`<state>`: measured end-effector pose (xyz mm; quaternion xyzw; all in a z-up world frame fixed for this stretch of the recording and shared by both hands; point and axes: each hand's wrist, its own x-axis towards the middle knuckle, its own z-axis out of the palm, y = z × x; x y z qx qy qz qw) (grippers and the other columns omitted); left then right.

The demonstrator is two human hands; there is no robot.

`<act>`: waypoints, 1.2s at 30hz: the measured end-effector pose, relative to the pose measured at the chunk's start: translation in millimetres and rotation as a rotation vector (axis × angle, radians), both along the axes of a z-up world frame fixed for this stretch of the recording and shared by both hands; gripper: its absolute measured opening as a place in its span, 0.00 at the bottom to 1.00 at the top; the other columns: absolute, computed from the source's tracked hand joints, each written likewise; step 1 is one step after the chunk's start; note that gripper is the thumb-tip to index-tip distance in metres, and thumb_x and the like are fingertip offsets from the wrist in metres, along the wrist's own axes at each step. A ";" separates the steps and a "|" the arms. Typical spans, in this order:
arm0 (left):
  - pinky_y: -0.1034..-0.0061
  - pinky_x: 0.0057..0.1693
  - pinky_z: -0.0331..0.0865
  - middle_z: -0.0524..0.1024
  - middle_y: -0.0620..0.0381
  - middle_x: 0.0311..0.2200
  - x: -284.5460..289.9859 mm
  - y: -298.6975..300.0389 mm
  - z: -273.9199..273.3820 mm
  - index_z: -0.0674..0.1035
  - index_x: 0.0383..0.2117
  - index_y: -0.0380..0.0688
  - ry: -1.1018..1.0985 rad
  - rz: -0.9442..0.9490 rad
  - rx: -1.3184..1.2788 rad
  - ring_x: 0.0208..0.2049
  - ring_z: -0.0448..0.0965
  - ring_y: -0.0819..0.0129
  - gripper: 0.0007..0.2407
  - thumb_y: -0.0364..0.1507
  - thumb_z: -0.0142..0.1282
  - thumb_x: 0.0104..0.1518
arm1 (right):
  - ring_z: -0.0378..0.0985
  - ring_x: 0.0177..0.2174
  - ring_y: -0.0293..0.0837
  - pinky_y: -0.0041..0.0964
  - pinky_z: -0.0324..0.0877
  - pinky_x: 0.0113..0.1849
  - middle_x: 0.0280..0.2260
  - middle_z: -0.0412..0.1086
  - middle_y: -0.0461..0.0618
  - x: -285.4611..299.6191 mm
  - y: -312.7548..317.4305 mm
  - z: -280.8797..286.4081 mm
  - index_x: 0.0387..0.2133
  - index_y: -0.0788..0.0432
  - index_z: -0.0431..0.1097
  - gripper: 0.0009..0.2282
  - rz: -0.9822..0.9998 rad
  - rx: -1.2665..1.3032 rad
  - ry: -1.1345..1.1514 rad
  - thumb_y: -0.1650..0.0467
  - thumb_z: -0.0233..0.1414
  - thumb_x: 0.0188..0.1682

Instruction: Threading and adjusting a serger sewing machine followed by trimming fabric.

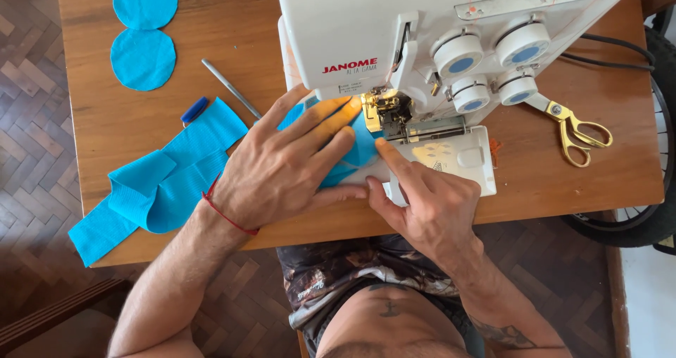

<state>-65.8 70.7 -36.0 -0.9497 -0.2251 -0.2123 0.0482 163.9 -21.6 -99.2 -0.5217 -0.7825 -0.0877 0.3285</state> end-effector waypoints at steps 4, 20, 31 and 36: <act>0.55 0.70 0.66 0.82 0.47 0.57 -1.5 4.4 -1.8 0.77 0.44 0.42 0.022 0.020 -0.017 0.57 0.81 0.57 0.27 0.57 0.47 0.69 | 0.60 0.15 0.37 0.34 0.56 0.20 0.19 0.68 0.35 0.0 2.1 2.4 0.57 0.55 0.78 0.17 -0.026 -0.031 -0.029 0.63 0.62 0.58; 0.57 0.67 0.71 0.80 0.51 0.59 -4.2 11.9 -3.3 0.80 0.54 0.45 0.038 -0.004 0.013 0.55 0.82 0.56 0.24 0.54 0.50 0.70 | 0.59 0.13 0.33 0.32 0.54 0.20 0.15 0.63 0.33 -3.6 -0.2 6.8 0.58 0.57 0.77 0.17 -0.030 -0.072 -0.055 0.64 0.62 0.58; 0.55 0.64 0.75 0.80 0.47 0.54 -2.6 7.4 -5.3 0.79 0.51 0.59 0.033 0.017 0.085 0.49 0.81 0.53 0.17 0.52 0.46 0.72 | 0.60 0.13 0.35 0.33 0.55 0.19 0.16 0.65 0.33 -3.0 1.7 9.8 0.58 0.56 0.77 0.18 -0.043 -0.120 -0.065 0.62 0.62 0.58; 0.55 0.63 0.76 0.79 0.47 0.54 -3.3 8.4 -4.2 0.78 0.52 0.60 0.048 0.009 0.103 0.47 0.80 0.53 0.17 0.52 0.46 0.73 | 0.58 0.13 0.33 0.32 0.54 0.19 0.15 0.63 0.33 -0.2 2.8 6.6 0.58 0.58 0.77 0.18 -0.014 -0.134 -0.011 0.63 0.62 0.58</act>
